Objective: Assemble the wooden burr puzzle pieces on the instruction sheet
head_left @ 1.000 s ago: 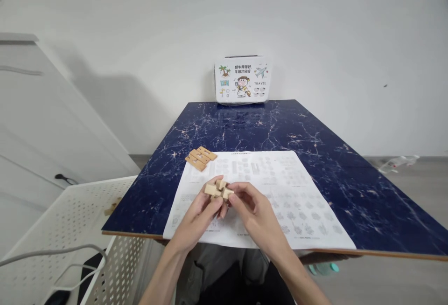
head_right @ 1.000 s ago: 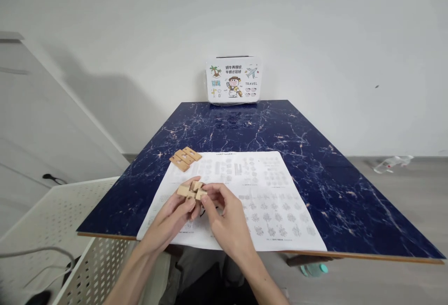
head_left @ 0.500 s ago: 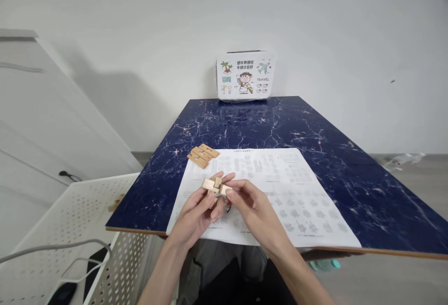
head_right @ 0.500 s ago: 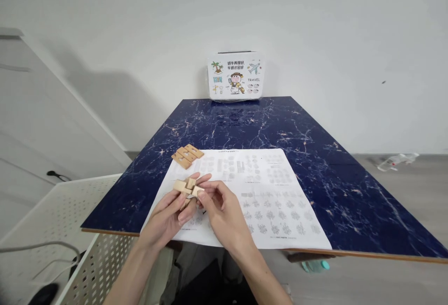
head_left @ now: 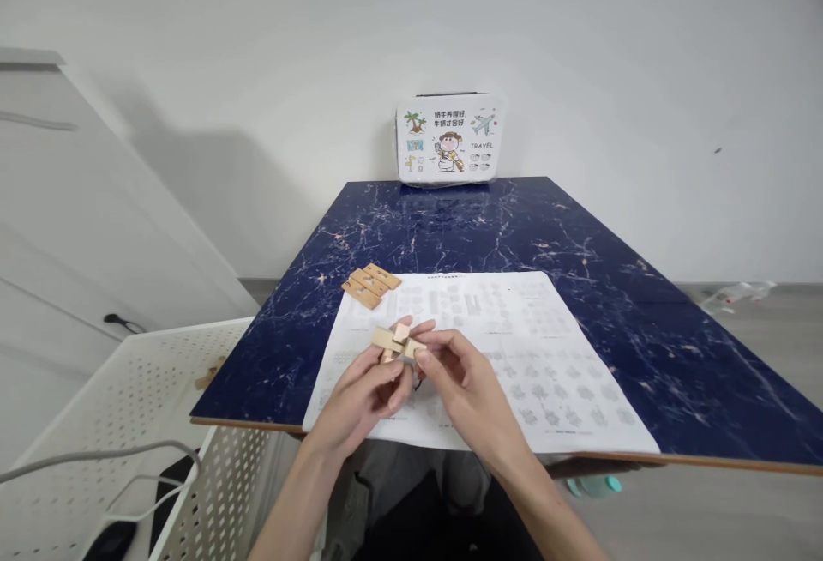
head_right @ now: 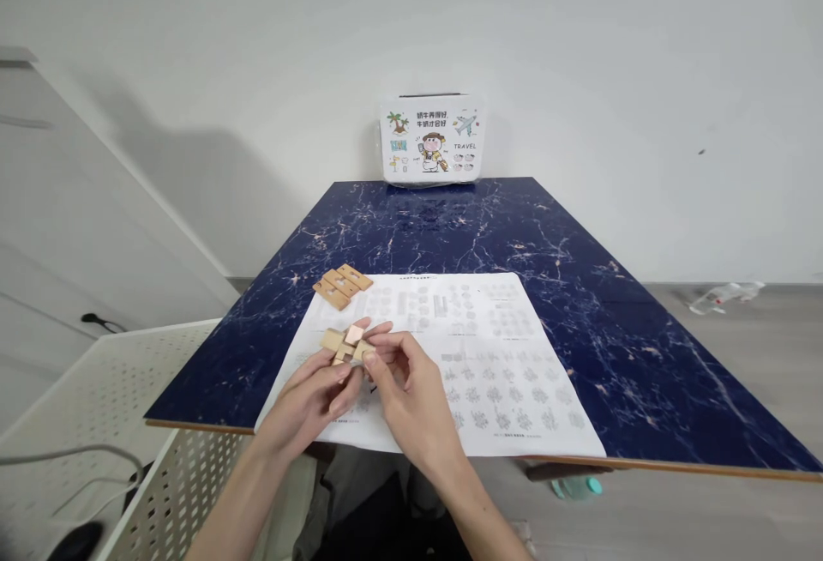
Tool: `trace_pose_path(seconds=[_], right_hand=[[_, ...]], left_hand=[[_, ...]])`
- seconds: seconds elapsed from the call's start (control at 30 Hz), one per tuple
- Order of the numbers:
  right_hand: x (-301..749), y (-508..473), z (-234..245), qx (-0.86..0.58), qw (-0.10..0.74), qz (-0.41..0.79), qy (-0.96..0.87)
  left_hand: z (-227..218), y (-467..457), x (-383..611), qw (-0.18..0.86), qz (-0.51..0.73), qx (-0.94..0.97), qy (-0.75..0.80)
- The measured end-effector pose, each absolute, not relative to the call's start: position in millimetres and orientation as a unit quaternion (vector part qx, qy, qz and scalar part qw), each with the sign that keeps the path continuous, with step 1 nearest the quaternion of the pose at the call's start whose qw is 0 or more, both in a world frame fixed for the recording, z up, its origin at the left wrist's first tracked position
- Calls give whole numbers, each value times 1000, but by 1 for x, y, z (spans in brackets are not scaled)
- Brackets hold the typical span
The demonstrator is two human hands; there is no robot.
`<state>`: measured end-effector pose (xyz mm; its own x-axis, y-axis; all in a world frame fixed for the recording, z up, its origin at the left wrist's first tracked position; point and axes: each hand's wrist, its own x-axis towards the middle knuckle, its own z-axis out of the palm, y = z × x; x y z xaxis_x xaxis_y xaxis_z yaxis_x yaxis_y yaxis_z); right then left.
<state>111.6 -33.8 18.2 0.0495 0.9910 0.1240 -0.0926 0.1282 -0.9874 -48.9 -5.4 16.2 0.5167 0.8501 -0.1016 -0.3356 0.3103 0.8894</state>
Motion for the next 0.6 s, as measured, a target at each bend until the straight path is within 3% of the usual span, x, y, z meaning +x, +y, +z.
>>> trace_pose_path(seconds=[0.6], right_hand=[[112, -35, 17, -413, 535, 608, -417]], left_hand=[[14, -3, -56, 759, 391, 444, 272]])
